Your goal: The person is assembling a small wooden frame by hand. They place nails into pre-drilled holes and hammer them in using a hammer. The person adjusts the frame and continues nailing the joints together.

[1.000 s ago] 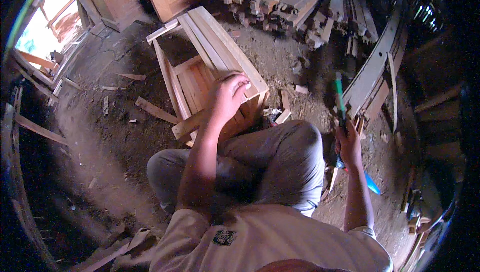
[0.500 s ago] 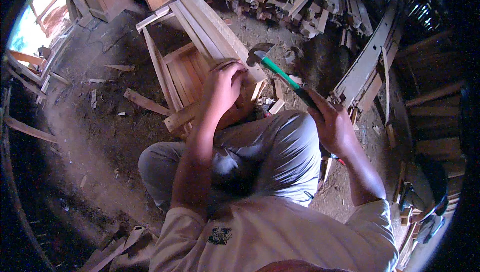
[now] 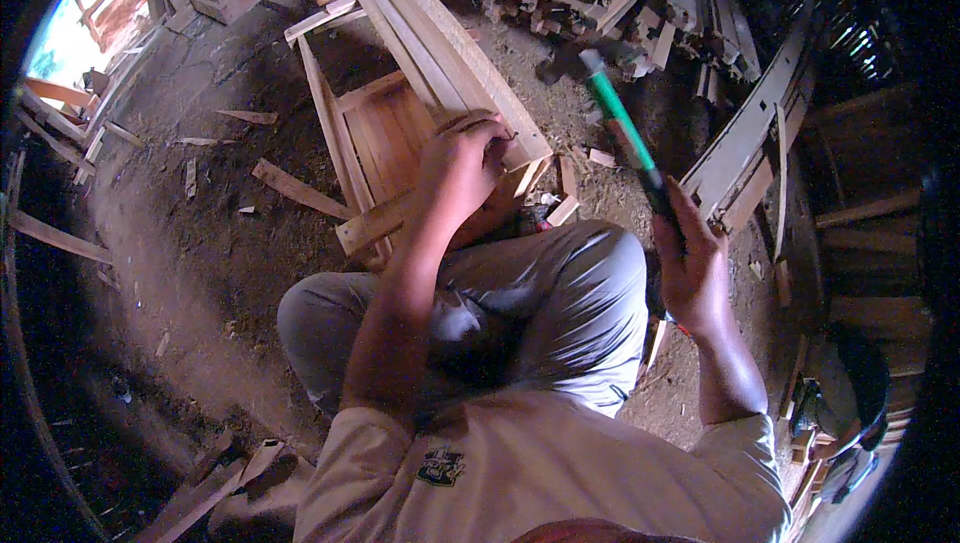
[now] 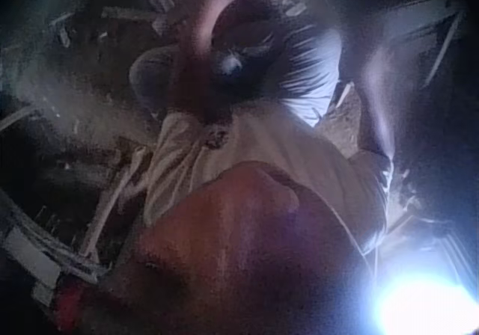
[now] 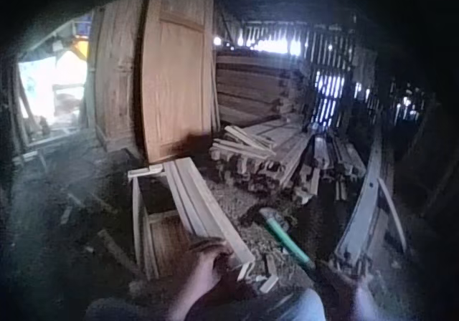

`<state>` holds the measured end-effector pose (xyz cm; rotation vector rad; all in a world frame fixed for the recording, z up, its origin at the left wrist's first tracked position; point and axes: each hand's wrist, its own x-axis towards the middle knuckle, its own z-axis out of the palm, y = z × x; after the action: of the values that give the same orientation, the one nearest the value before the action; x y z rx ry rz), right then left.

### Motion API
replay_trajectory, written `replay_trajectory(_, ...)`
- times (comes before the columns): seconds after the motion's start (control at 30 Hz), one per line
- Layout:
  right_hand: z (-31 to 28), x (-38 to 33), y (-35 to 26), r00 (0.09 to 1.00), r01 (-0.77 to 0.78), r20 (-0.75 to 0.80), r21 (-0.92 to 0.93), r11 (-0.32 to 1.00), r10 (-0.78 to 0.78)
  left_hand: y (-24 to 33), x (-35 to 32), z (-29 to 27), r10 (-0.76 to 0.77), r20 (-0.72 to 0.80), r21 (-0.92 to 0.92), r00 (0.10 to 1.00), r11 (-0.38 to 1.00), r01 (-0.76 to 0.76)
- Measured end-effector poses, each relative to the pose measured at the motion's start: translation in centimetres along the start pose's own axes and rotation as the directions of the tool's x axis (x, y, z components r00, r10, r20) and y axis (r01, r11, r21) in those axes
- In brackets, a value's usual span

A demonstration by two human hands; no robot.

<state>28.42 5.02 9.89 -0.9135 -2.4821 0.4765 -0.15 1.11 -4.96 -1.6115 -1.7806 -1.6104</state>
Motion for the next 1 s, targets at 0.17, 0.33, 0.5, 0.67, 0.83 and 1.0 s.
replay_trajectory(0.17, 1.7, -0.1, 1.8, 0.969, 0.244, -0.022, -0.073, 0.967, -0.246, 0.5, 0.5, -0.2, -0.103, 0.107, -0.005, 0.989, 0.995, 0.104)
replay_trajectory(0.33, 0.6, 0.1, 0.4, 0.996, 0.063, 0.060, -0.034, 0.997, -0.061, -0.1, -0.3, 0.1, -0.091, 0.054, -0.020, 0.994, 0.996, 0.092)
replay_trajectory(0.5, 1.4, -0.3, 1.5, 0.966, 0.247, -0.033, -0.146, 0.958, -0.255, 0.1, 0.2, -0.1, -0.007, 0.032, -0.011, 0.999, 1.000, 0.008)
replay_trajectory(0.67, 0.5, -0.3, 0.3, 0.978, -0.074, 0.188, -0.063, 0.995, 0.085, 0.7, 0.3, -0.4, -0.129, 0.119, -0.050, 0.984, 0.989, 0.136)
replay_trajectory(0.83, 1.7, -1.3, 0.8, 0.991, 0.074, -0.117, 0.058, 0.996, -0.067, -0.5, -0.3, 0.1, -0.100, 0.091, -0.067, 0.991, 0.992, 0.106)
replay_trajectory(1.0, 2.0, -1.2, 1.2, 0.981, 0.166, 0.117, -0.111, 0.980, -0.153, 0.7, 0.2, -0.3, -0.287, 0.206, -0.100, 0.935, 0.945, 0.312)
